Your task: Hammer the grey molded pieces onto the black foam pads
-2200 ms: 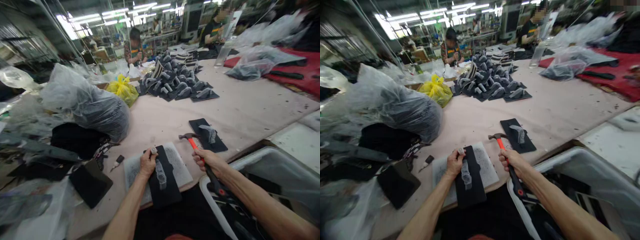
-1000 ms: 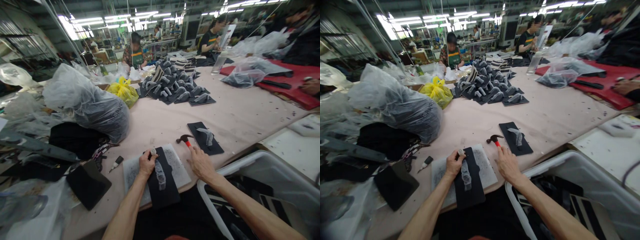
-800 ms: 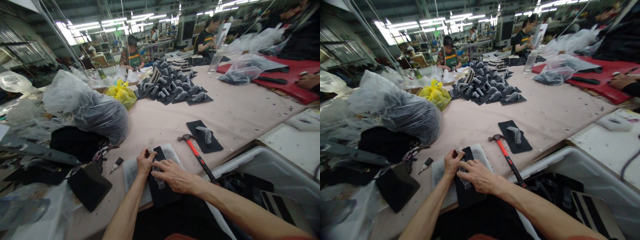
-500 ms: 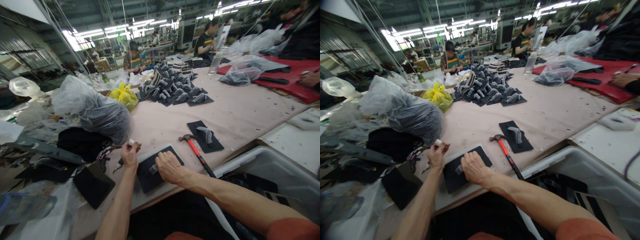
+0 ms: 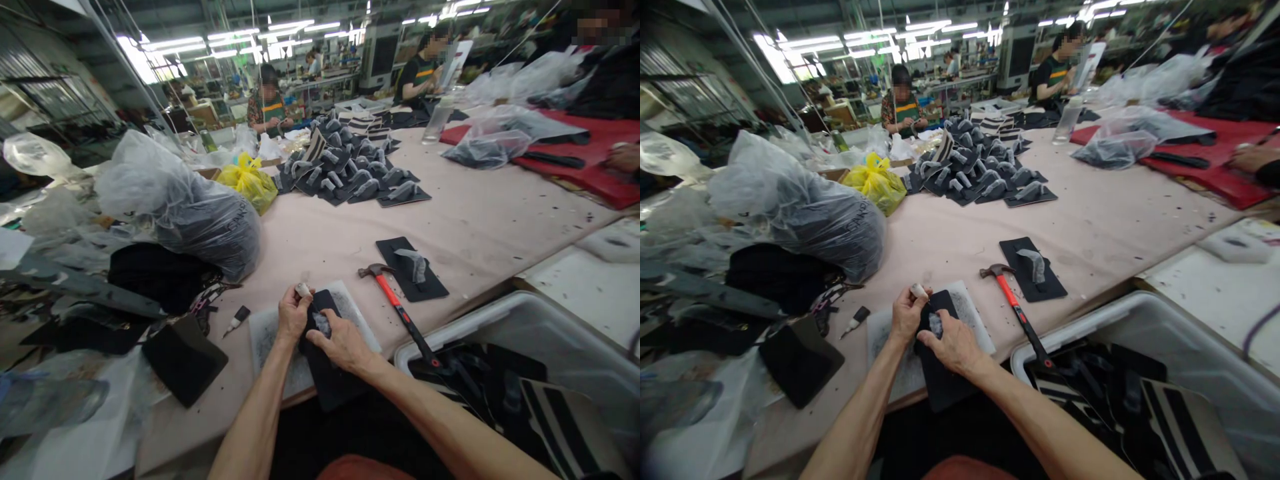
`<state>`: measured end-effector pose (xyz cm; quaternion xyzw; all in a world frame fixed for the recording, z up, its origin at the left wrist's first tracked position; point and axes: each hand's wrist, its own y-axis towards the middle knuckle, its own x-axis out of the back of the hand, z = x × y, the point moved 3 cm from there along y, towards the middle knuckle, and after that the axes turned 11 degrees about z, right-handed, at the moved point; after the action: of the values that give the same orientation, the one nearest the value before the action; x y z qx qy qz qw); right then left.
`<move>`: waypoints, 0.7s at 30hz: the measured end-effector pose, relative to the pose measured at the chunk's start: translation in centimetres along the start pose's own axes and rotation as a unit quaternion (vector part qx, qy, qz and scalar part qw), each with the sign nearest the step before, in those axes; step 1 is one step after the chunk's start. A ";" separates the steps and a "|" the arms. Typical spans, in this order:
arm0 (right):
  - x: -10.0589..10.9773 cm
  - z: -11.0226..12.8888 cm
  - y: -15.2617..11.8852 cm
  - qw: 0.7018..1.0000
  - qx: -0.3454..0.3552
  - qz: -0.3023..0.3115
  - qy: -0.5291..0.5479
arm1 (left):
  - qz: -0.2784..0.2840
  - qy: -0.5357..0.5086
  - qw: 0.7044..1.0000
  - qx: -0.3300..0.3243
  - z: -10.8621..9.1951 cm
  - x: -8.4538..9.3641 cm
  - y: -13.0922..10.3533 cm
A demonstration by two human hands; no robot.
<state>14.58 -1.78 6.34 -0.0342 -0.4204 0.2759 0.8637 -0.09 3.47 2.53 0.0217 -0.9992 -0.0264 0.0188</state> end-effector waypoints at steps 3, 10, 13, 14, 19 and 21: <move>1.2 -1.2 0.0 0.998 0.050 -0.007 0.034 | 0.016 0.036 0.999 0.005 0.8 0.0 -0.1; 7.5 -10.3 -0.6 0.951 -0.139 -0.192 -0.196 | 0.017 0.070 0.997 0.015 1.3 0.3 -0.5; 8.0 -14.0 -0.8 0.935 -0.224 -0.117 -0.250 | 0.016 0.093 0.996 0.013 1.2 0.2 -0.3; 8.0 -14.7 -0.9 0.936 -0.236 -0.100 -0.240 | 0.014 0.100 0.995 0.012 1.1 0.2 -0.3; 8.5 -15.4 -0.2 0.967 -0.236 -0.066 0.062 | -0.005 0.153 0.988 0.004 0.6 -0.4 -0.5; 8.8 -14.3 0.2 0.952 -0.206 -0.027 0.227 | -0.008 0.183 0.983 -0.013 0.5 -0.7 -0.9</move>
<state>29.49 5.33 3.32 -0.2616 -0.2620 0.1454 0.9175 0.59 2.65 1.98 0.0340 -0.9783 -0.0355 0.2014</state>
